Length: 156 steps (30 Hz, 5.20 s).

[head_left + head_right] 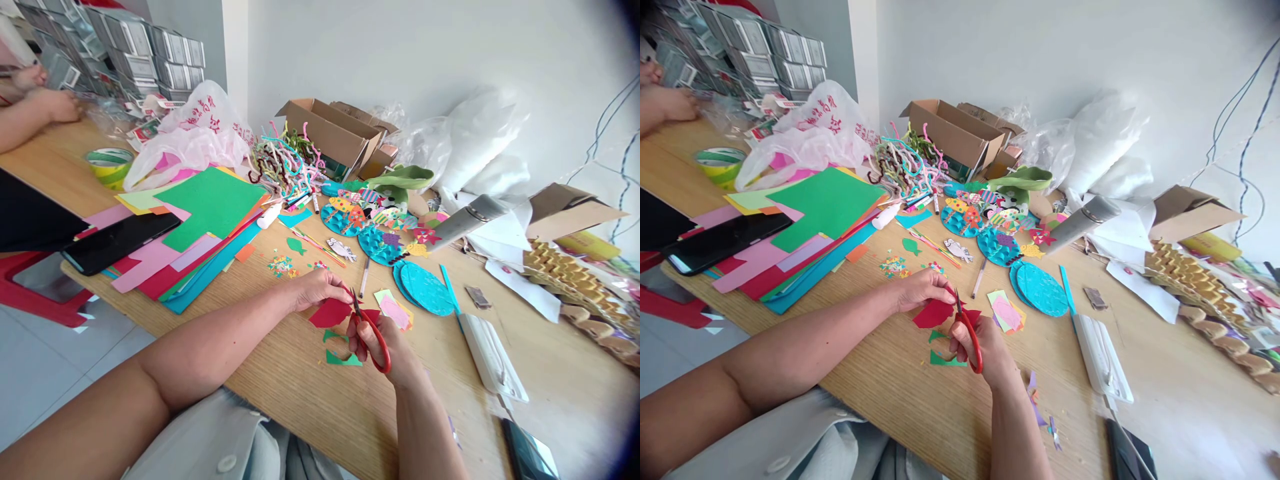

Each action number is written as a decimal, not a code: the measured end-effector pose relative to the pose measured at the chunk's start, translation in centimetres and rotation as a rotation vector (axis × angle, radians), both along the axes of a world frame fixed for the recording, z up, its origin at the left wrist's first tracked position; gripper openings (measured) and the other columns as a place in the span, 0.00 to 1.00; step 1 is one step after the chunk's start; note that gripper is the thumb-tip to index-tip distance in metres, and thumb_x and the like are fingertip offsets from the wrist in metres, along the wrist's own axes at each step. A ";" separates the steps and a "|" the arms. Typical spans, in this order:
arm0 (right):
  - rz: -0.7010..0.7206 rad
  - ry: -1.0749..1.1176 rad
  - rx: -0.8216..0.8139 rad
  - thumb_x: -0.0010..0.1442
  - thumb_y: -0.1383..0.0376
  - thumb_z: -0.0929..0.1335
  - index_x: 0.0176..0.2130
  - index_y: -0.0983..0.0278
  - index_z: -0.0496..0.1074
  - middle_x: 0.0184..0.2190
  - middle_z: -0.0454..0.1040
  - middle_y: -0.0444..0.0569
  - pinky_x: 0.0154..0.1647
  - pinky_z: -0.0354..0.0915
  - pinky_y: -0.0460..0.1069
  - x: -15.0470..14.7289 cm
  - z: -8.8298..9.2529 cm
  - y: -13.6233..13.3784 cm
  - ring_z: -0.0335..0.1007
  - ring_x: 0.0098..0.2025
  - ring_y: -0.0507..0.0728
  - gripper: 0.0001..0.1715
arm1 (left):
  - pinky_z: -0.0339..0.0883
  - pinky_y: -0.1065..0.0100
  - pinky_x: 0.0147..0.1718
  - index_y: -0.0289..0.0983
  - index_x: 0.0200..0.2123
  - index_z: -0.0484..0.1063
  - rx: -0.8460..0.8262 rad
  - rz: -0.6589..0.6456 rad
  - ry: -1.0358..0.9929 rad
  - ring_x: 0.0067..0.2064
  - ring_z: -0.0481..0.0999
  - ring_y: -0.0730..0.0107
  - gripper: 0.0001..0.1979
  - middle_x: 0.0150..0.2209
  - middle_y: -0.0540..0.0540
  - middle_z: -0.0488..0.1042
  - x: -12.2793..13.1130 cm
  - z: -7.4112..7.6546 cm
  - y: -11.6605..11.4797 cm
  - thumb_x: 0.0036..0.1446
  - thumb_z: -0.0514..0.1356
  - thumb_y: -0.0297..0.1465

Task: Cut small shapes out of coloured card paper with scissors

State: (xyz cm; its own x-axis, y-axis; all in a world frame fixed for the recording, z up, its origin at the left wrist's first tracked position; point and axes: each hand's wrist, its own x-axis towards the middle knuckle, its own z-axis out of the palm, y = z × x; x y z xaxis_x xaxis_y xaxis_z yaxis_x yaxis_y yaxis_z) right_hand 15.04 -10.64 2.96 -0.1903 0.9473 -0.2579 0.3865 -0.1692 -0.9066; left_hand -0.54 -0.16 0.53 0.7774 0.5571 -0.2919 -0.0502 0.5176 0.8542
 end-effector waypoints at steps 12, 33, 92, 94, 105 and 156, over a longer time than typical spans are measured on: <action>-0.039 -0.002 -0.045 0.47 0.34 0.63 0.25 0.66 0.65 0.18 0.70 0.48 0.15 0.56 0.44 -0.3 0.3 0.2 0.63 0.16 0.50 0.36 | 0.60 0.71 0.26 0.32 0.26 0.73 0.014 0.005 0.013 0.24 0.71 0.73 0.14 0.23 0.47 0.75 0.0 0.2 0.0 0.35 0.67 0.34; -0.031 0.015 -0.054 0.49 0.35 0.62 0.25 0.66 0.65 0.16 0.70 0.47 0.14 0.55 0.44 -0.2 0.1 0.0 0.61 0.14 0.49 0.35 | 0.60 0.73 0.24 0.32 0.25 0.73 0.008 -0.034 0.009 0.23 0.72 0.73 0.10 0.22 0.47 0.75 -0.2 0.6 0.0 0.38 0.66 0.32; -0.313 0.075 0.199 0.54 0.41 0.61 0.19 0.65 0.65 0.12 0.66 0.45 0.10 0.51 0.43 -0.6 -0.3 0.4 0.58 0.11 0.48 0.32 | 0.55 0.75 0.19 0.30 0.32 0.74 -0.333 0.068 -0.235 0.24 0.71 0.75 0.23 0.27 0.42 0.76 -0.5 0.6 0.7 0.45 0.64 0.46; -0.367 0.109 0.203 0.53 0.41 0.62 0.19 0.65 0.66 0.12 0.67 0.45 0.10 0.52 0.42 -1.1 -0.6 0.5 0.59 0.11 0.48 0.31 | 0.56 0.75 0.20 0.30 0.34 0.74 -0.339 0.075 -0.299 0.25 0.71 0.76 0.25 0.28 0.42 0.76 -0.1 0.5 0.2 0.42 0.66 0.47; -0.433 0.223 0.140 0.52 0.41 0.64 0.22 0.66 0.65 0.14 0.68 0.45 0.09 0.52 0.41 -1.9 -1.8 0.6 0.59 0.11 0.47 0.31 | 0.58 0.75 0.24 0.30 0.33 0.75 -0.287 0.186 -0.357 0.26 0.70 0.78 0.15 0.30 0.44 0.75 1.1 0.4 -1.8 0.41 0.69 0.32; -0.304 0.110 0.141 0.50 0.42 0.66 0.22 0.67 0.68 0.18 0.71 0.49 0.17 0.59 0.44 -2.4 -1.5 0.6 0.65 0.17 0.51 0.31 | 0.58 0.72 0.20 0.30 0.21 0.72 -0.154 0.435 -0.187 0.19 0.66 0.76 0.08 0.18 0.48 0.70 2.1 0.3 -2.8 0.38 0.66 0.30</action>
State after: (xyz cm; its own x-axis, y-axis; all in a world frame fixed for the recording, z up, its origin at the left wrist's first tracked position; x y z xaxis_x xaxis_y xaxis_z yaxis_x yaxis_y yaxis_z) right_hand 12.66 -10.02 1.46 0.0861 0.9898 -0.1138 0.2362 -0.1313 -0.9628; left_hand 1.53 -2.98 0.81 0.5295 0.8027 -0.2745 -0.4343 0.5344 0.7251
